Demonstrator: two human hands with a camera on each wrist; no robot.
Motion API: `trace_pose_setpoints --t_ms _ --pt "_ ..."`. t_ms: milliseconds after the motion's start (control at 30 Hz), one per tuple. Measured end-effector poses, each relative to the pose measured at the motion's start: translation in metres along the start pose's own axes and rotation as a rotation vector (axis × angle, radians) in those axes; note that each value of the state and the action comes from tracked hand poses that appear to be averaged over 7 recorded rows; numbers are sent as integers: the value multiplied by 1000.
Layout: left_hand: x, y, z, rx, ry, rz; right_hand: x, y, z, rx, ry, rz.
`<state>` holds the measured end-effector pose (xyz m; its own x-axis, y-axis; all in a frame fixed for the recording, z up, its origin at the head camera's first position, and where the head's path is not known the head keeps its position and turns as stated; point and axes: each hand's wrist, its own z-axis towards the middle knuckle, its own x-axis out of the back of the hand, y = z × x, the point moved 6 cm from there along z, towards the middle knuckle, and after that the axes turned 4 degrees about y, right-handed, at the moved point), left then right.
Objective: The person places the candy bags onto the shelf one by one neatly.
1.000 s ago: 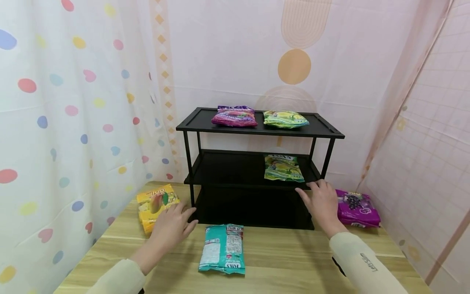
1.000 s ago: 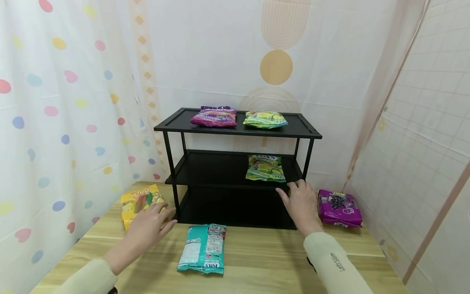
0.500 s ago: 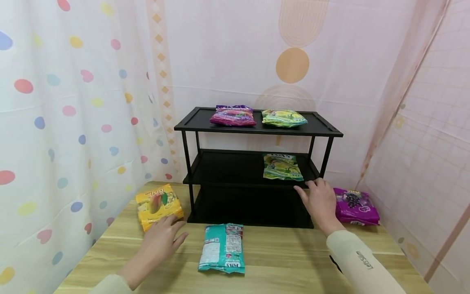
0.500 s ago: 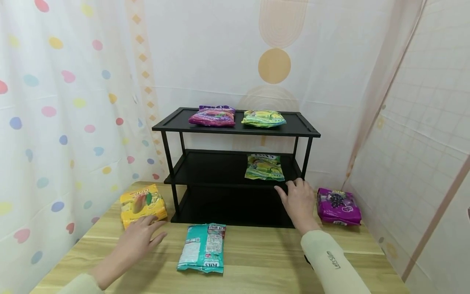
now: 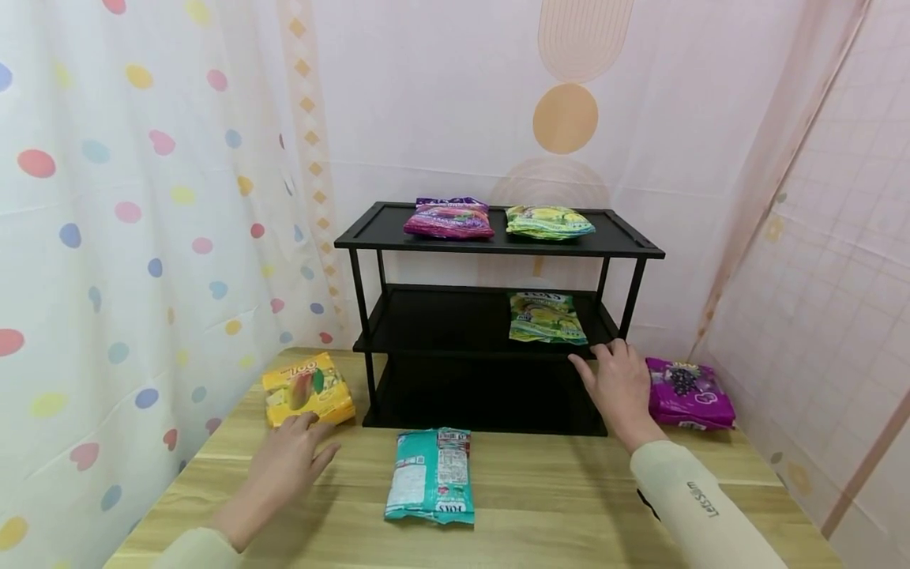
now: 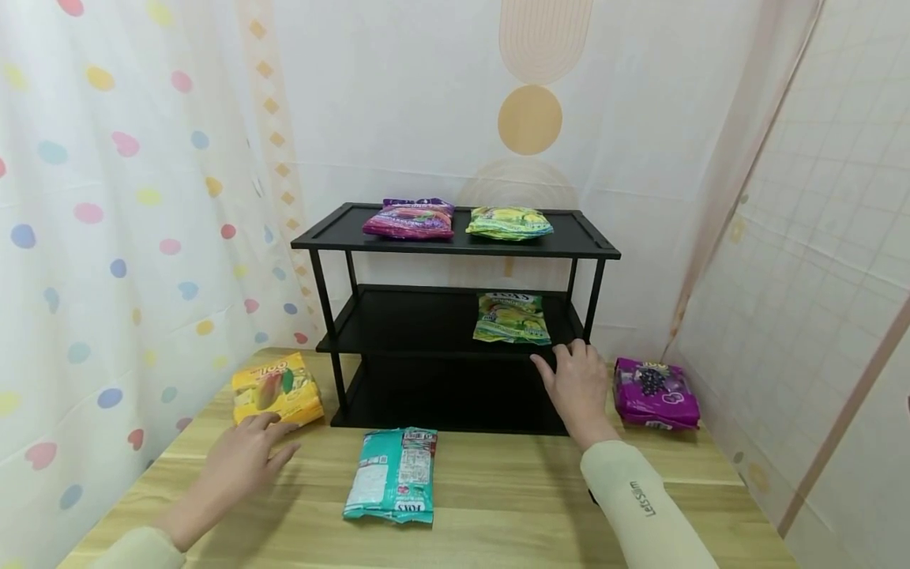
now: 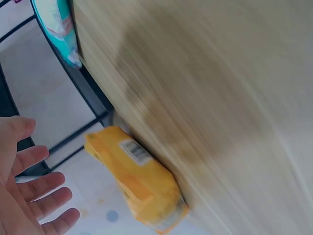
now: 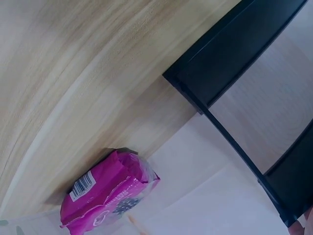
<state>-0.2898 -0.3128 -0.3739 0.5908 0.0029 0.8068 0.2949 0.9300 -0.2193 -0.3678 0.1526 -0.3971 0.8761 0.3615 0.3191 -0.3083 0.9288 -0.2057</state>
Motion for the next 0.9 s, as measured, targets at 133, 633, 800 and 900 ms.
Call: trace_pose_setpoints --t_ms 133,633,800,900 --pt "0 -13 0 12 -2 15 -1 0 1 -20 -28 -3" --pt "-14 -41 9 51 -113 68 -3 0 0 -34 -45 -5" --pt "-21 -35 16 -14 -122 94 -3 0 -1 -29 -34 1" --pt "-25 -27 20 -64 -118 115 -3 0 -1 -19 -28 -6"
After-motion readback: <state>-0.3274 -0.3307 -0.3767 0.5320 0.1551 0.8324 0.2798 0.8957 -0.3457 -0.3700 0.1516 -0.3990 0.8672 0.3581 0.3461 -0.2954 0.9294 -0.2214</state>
